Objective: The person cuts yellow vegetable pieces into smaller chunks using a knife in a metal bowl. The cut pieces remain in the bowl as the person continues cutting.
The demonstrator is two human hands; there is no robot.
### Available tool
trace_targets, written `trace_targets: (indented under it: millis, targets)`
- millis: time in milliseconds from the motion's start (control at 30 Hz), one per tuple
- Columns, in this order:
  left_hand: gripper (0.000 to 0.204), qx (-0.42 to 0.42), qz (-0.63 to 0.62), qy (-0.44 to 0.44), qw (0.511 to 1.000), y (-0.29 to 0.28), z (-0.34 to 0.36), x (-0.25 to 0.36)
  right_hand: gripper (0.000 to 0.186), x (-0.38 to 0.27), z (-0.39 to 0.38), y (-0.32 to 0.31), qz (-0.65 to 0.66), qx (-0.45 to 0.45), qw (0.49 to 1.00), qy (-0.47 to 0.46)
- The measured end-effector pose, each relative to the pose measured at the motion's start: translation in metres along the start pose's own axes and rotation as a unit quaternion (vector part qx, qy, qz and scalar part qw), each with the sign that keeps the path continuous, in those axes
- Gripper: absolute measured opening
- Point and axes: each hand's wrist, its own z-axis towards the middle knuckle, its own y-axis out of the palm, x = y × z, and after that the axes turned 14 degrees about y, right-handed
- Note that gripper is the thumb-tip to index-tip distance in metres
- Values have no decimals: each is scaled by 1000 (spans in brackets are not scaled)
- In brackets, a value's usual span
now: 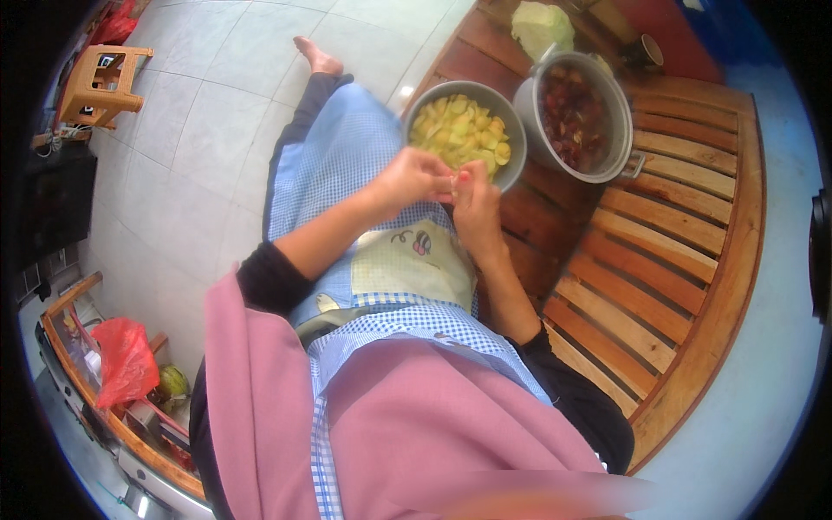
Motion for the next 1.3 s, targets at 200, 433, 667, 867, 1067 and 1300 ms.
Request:
trace_targets:
  millis: [200,433,667,867,1067,1300]
  targets:
    - [22,-139,160,87,973,-2,15,7,36,8,12,-10,259,-62,918,294]
    - [19,-24,639,280,716,-17,60,-13,41,8,11,-25,185,-127,918,327]
    - [24,32,514,242,822,-22,65,-8,41,11,16,-41,215,-90,922,309]
    - [28,69,148,108,981,-16,39,13,39,-7,14,-31,170,-64,966,182]
    - [29,60,63,104,991,-7,22,19,41,-23,14,-12,41,-16,999,21]
    - [18,48,64,91,993,-13,16,14,40,-30,3,-15,34,-57,997,45]
